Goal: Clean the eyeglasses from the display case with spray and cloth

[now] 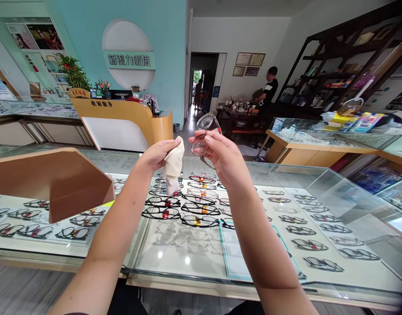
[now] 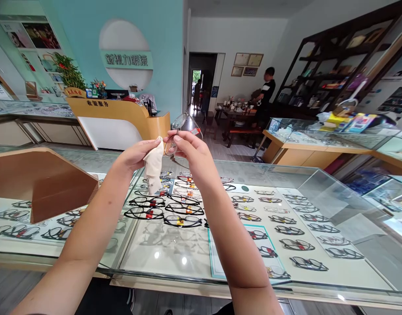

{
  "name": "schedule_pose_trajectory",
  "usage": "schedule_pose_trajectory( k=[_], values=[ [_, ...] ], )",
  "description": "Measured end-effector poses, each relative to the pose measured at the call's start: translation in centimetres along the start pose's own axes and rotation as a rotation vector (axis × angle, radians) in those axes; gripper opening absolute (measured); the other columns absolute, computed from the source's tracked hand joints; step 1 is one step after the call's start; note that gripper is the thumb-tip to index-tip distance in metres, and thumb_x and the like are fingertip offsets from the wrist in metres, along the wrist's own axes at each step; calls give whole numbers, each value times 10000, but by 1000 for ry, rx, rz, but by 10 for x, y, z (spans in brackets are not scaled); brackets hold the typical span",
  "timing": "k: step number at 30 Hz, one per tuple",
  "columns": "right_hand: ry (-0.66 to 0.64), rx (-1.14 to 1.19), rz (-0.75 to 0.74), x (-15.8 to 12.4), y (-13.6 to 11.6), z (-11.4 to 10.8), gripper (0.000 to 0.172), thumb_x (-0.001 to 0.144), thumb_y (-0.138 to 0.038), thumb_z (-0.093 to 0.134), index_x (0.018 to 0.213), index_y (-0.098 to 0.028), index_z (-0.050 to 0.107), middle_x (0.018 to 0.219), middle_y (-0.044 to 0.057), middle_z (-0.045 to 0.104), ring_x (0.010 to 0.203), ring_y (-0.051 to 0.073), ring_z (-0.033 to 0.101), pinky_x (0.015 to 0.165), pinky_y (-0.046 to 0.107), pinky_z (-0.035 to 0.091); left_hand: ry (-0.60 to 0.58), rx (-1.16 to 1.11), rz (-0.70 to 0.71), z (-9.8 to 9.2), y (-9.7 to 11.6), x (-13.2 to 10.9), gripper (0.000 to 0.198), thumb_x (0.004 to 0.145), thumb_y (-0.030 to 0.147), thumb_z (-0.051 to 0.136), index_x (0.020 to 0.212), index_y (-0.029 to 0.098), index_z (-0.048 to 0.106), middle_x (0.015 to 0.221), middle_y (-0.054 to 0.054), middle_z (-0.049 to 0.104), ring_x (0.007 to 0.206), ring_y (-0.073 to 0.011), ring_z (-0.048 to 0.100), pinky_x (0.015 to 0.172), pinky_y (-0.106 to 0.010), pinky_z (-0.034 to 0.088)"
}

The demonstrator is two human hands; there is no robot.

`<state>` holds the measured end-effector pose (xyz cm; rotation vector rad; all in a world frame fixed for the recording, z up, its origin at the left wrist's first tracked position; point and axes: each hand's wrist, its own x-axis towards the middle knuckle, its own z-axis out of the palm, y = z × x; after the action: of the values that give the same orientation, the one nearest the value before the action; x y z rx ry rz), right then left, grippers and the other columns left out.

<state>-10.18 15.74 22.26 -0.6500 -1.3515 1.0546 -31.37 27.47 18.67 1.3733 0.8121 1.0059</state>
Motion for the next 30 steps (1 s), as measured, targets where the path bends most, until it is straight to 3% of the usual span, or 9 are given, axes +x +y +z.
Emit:
schedule_pose_trajectory(
  k=[6,10,17,24,30],
  values=[
    [20,-58,-35,2,5,-3,273,988,-494,770,1167,-300,841,1224,39,846,1134,219,742,1024,393,569,-123,-114,105,26,21,-27,424,877,535,916,1016,151,802,943,-82,802,799,-172,706,737,-283,564],
    [39,-78,-57,4,8,-4,273,978,-494,783,1166,-305,843,1238,33,839,1173,227,730,1032,393,562,-149,-179,145,30,24,-32,493,836,554,963,1041,133,808,917,-71,805,807,-159,709,753,-257,564],
    [56,-59,-73,6,13,-4,244,955,-453,824,1146,-307,863,1082,9,828,1010,204,731,1020,415,588,-142,-197,129,35,25,-36,500,847,593,955,1012,143,814,869,-60,791,731,-149,678,654,-257,518],
    [-64,-57,-91,7,17,-4,304,975,-490,839,1223,-314,857,1238,23,853,1249,240,749,1184,449,565,-156,-183,127,46,30,-47,479,894,582,922,1062,146,817,880,-44,776,737,-133,675,704,-261,542],
    [-130,3,-28,6,14,-8,407,944,-565,871,1274,-327,854,1211,15,856,1139,227,771,1090,418,617,-256,-192,161,58,32,-54,515,873,636,927,925,148,771,836,-49,755,727,-148,665,670,-268,525]
  ],
)
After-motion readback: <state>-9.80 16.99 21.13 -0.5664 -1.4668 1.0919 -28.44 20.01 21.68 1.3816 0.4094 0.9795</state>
